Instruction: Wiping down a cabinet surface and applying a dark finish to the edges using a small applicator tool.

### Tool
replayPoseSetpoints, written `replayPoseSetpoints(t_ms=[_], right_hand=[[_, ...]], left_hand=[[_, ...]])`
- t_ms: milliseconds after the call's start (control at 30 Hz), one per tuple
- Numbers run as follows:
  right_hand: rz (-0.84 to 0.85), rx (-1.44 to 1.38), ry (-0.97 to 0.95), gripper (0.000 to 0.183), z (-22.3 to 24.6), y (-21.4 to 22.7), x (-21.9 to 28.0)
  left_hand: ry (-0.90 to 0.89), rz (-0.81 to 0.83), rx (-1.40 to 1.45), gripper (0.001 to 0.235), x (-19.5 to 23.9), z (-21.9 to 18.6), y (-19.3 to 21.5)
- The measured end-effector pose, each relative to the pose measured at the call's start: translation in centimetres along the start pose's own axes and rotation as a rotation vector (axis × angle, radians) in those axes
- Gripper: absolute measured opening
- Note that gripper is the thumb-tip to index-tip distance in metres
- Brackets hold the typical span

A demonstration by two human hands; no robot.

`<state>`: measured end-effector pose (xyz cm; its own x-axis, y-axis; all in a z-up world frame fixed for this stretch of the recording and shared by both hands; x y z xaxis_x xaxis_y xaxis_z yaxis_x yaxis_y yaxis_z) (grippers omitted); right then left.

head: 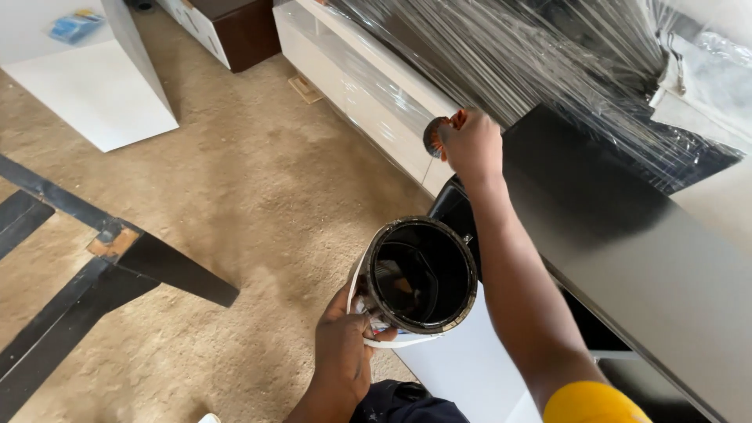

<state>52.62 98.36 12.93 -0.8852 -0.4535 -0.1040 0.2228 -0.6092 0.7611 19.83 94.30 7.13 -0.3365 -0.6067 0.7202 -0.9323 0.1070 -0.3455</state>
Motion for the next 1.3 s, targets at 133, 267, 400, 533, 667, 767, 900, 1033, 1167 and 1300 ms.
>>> replayPoseSetpoints(t_ms=[133,267,400,533,667,767,900,1033,1167,1300], right_hand=[[0.051,-0.165,0.005,0.017,4.3,5.9,11.5],[0.137,-0.262,-0.163,0.013,2.6,8.8,20.1],[0.208,0.07,-0.293,0.039,1.5,10.0,28.1],[0.355,0.289,-0.325,0.042,-2.6,8.3,34.0],[0.364,0.382,-0.414,0.032,-9.0,4.8,38.9],[0.378,0.502,-0.504,0.027,-14.8,2.9,41.8],[0.372,0.552,-0.464,0.019,-15.5,4.8,46.3],[0.358,0.43,-0.602,0.021,-17.1,8.6,50.6],[0.283,0.294,-0.821,0.027,-19.0,14.8,57.2],[0.027,-0.184,-1.01,0.022,-21.8,20.5,65.2]], left_hand=[[0.001,0.051,-0.051,0.088,0.9,-1.9,0.8],[-0.005,0.135,-0.114,0.081,0.5,-0.8,3.3],[-0.155,0.409,-0.18,0.096,-0.3,2.5,6.1],[-0.081,0.568,-0.224,0.096,2.6,5.0,8.7],[0.004,0.634,-0.326,0.096,5.0,8.2,10.3],[0.059,0.679,-0.399,0.096,7.6,9.8,11.1],[0.128,0.719,-0.517,0.098,10.9,12.6,12.0],[0.184,0.788,-0.617,0.098,14.0,15.7,11.8],[0.252,0.83,-0.706,0.094,18.3,19.9,11.4],[0.285,0.914,-0.774,0.093,21.4,27.7,11.4]])
Point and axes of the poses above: each hand's wrist, its own x-axis away from the middle knuckle, its own y-axis out of the back of the hand, z = x × y, the point moved 5 cm from there along -x, towards the middle knuckle, and after that the axes turned 6 degrees about -y, right-handed, at the moved point
